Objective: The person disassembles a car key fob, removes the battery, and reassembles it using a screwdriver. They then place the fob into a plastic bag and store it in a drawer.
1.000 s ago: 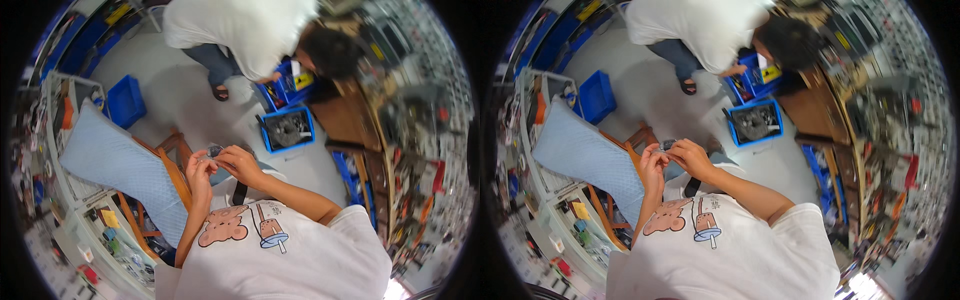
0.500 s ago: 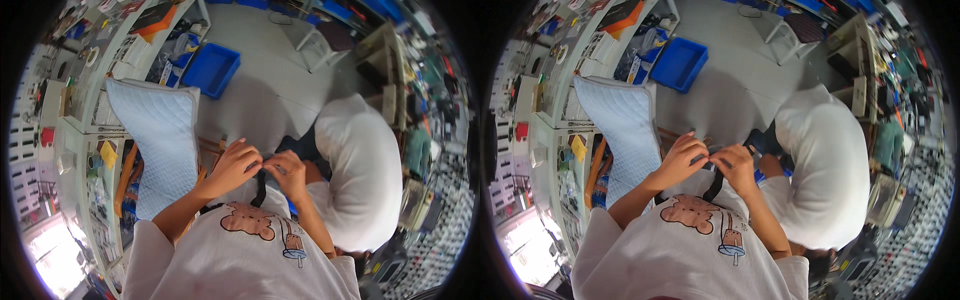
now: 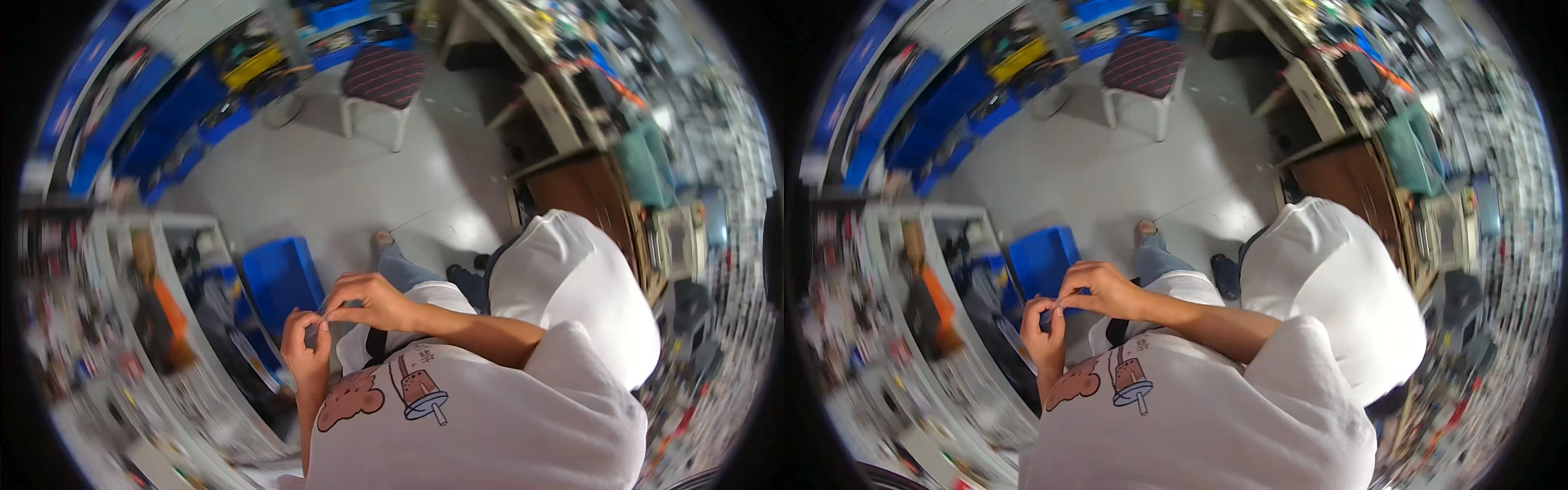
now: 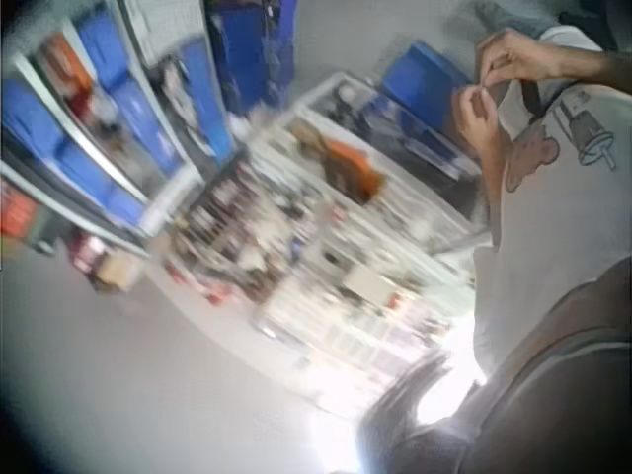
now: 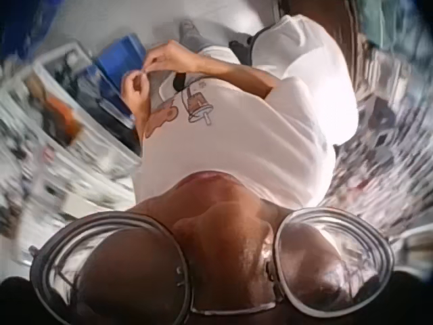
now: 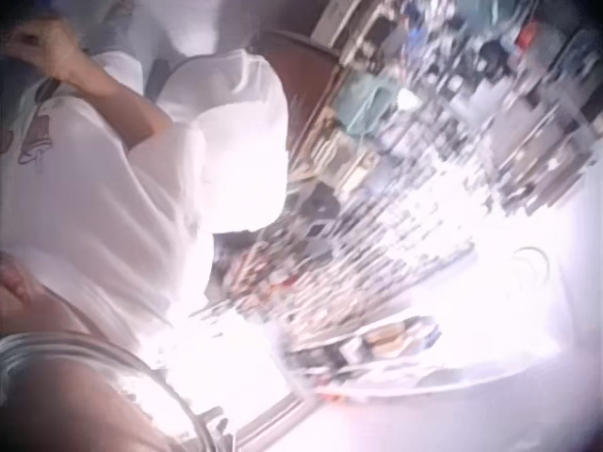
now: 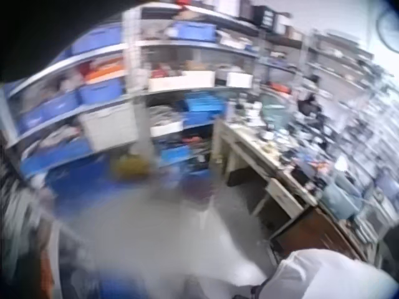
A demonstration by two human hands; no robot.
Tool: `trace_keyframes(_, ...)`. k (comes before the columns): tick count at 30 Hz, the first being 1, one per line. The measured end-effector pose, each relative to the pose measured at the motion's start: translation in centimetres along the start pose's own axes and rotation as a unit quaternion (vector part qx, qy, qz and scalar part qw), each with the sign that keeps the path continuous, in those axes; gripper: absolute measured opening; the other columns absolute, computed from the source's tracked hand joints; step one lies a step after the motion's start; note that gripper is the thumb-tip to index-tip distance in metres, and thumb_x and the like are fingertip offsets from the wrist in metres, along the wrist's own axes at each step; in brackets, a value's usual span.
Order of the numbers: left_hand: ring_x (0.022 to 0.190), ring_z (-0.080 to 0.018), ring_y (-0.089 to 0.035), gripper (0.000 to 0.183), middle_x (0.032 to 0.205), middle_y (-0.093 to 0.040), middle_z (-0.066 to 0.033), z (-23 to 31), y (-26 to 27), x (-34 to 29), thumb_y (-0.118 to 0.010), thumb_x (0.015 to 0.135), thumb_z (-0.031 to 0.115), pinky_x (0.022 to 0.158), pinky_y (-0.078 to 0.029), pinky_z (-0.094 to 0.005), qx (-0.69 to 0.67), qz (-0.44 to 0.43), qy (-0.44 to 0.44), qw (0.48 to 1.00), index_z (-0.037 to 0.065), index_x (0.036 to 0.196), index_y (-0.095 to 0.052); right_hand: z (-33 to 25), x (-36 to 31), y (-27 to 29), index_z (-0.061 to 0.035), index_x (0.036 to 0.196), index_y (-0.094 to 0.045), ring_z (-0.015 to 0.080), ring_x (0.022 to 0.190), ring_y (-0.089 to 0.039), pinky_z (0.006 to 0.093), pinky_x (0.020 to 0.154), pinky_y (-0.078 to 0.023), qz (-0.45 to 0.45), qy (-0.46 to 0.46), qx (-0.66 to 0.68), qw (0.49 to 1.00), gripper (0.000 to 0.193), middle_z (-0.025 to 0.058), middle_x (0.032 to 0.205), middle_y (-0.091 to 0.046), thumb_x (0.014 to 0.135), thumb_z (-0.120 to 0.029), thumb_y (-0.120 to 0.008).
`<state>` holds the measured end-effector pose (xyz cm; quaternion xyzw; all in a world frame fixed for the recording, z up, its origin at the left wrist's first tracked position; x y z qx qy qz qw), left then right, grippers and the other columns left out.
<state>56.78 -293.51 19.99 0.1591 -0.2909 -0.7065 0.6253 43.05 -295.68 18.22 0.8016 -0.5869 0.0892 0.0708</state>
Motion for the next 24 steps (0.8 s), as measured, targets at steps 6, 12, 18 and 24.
trace_keyframes(6, 0.074, -0.0282, -0.055, 0.013, 0.078, -0.057, -0.0089, 0.7, -1.8, 15.7, -0.061, 0.072, -0.001, 0.091, -0.041, -0.0469, 0.009, -0.141, -0.172, 0.975, 0.002, 0.083, -0.055, 0.4, 8.1, 7.0, -0.0038, 0.077, -0.062, 0.0254, 0.071, -0.055, 0.0345, 0.062, -0.042, 0.187, -0.023, -0.066, 0.980, 0.013, 0.0074, 0.073, -0.058, 0.075, -0.015, -0.068)
trace_keyframes(12, 0.072, -0.0252, -0.057, 0.013, 0.078, -0.058, -0.0086, 0.9, -7.8, 23.4, -0.060, 0.072, -0.003, 0.092, -0.041, -0.0465, -0.077, -0.407, -0.299, 0.860, 0.002, 0.083, -0.055, 1.0, 6.9, 8.4, -0.0043, 0.077, -0.061, 0.0254, 0.073, -0.054, 0.0347, 0.068, -0.041, 0.450, -0.055, -0.188, 0.871, 0.011, 0.0065, 0.075, -0.058, 0.076, -0.015, -0.066)
trace_keyframes(18, 0.072, -0.0270, -0.057, 0.011, 0.077, -0.059, -0.0098, 4.2, -11.0, 20.2, -0.061, 0.072, -0.002, 0.088, -0.044, -0.0448, -0.092, -0.568, -0.421, 0.701, 0.001, 0.081, -0.056, -0.4, 2.1, 3.7, -0.0060, 0.079, -0.060, 0.0236, 0.073, -0.054, 0.0334, 0.070, -0.040, 0.634, -0.138, -0.265, 0.713, 0.009, 0.0041, 0.076, -0.059, 0.076, -0.012, -0.066)
trace_keyframes(24, 0.074, -0.0290, -0.058, 0.012, 0.079, -0.059, -0.0114, 7.3, -11.9, 12.5, -0.061, 0.073, -0.001, 0.087, -0.045, -0.0439, -0.103, -0.677, -0.497, 0.532, 0.002, 0.085, -0.057, -2.2, -4.1, -2.4, -0.0079, 0.082, -0.062, 0.0243, 0.080, -0.056, 0.0348, 0.077, -0.041, 0.754, -0.175, -0.265, 0.575, 0.009, 0.0053, 0.080, -0.060, 0.076, -0.013, -0.064)
Point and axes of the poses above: each hand's wrist, its own x-axis towards the middle knuckle, its own y-axis out of the back of the hand, z = x × y, the point moved 7 cm from there along x, towards the middle knuckle
